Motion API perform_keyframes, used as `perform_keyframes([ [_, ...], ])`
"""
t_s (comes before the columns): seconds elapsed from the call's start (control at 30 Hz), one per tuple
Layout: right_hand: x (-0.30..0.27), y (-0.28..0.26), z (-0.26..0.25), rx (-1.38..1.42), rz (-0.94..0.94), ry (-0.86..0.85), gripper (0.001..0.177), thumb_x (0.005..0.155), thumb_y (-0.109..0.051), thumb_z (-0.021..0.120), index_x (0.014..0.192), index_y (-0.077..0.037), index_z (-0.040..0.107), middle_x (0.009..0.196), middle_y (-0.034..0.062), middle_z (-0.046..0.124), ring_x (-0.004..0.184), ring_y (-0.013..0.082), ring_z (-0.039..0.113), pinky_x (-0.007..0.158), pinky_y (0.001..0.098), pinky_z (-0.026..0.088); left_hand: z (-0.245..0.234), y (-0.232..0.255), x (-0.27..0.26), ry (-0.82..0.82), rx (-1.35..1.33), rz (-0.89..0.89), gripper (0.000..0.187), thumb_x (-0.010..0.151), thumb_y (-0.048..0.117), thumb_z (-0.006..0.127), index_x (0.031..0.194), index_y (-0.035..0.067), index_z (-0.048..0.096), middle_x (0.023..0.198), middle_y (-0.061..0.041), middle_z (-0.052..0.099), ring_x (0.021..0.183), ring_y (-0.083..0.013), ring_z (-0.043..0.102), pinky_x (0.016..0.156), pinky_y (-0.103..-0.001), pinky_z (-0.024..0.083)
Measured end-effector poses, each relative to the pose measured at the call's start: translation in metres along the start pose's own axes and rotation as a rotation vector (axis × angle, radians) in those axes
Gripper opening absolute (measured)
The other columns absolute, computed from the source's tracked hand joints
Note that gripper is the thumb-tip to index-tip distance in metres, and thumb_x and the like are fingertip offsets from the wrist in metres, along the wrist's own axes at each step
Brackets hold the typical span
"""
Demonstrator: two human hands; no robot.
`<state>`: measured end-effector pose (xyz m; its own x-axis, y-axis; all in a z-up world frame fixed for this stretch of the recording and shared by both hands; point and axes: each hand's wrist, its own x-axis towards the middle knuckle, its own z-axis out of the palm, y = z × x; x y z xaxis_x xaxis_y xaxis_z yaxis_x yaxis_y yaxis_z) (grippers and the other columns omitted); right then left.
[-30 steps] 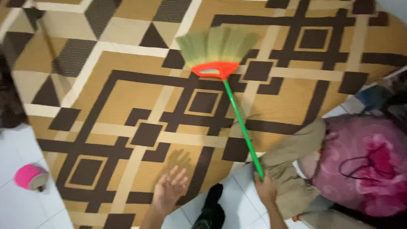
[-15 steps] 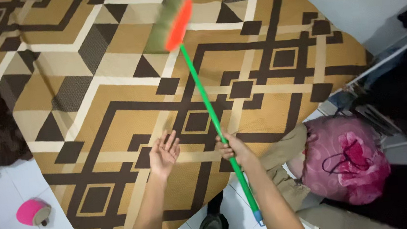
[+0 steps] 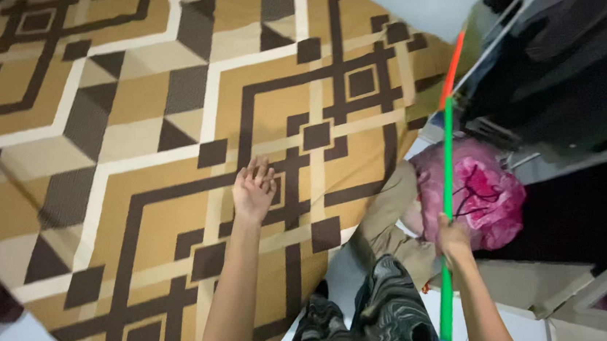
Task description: The person uses a broom to sweep dust from the mattress surface and along the edges where the bed meets the wall. They then smooth the patterned bedsheet by hand, tucking it under the mattress and adjusting the corners.
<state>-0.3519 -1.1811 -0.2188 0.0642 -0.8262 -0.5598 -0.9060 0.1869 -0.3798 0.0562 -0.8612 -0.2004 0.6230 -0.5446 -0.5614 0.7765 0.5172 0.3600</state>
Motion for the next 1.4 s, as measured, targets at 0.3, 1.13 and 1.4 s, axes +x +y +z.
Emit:
perform_keyframes([
  [0.3, -0.024, -0.194, -0.032, 0.592, -0.237, -0.431, 0.031, 0.101, -0.044, 0.056, 0.089, -0.016, 0.056, 0.058, -0.0081, 0.04, 0.042, 0.0058, 0.035, 0.036, 0.0255, 0.026, 0.06, -0.034, 0.045, -0.044, 0.075, -0.114, 0.048, 0.103, 0.039, 0.038, 0.144, 0.021, 0.054, 0.139, -0.003, 0.063, 0.107, -0.0181, 0.062, 0.088, -0.032, 0.049],
  [1.13, 0.281, -0.438, -0.046, -0.005, -1.07, -0.796, 0.053, 0.094, -0.036, 0.073, 0.131, -0.006, 0.047, 0.104, 0.0188, 0.071, 0.091, 0.033, 0.071, 0.076, 0.042, 0.054, 0.338, -0.198, 0.352, 0.144, 0.777, 0.544, 0.018, 0.098, 0.008, 0.065, 0.115, 0.006, 0.066, 0.105, -0.002, 0.069, 0.091, -0.0077, 0.059, 0.086, -0.026, 0.048],
  [1.4, 0.327, -0.388, -0.077, 0.048, -1.044, -0.683, 0.028, 0.098, -0.024, 0.066, 0.11, -0.004, 0.052, 0.093, 0.0231, 0.071, 0.093, 0.0434, 0.07, 0.072, 0.0481, 0.053, 0.333, -0.21, 0.427, 0.144, 0.752, 0.571, 0.017, 0.101, 0.007, 0.065, 0.117, 0.003, 0.062, 0.117, -0.002, 0.072, 0.097, -0.0104, 0.058, 0.091, -0.03, 0.048],
])
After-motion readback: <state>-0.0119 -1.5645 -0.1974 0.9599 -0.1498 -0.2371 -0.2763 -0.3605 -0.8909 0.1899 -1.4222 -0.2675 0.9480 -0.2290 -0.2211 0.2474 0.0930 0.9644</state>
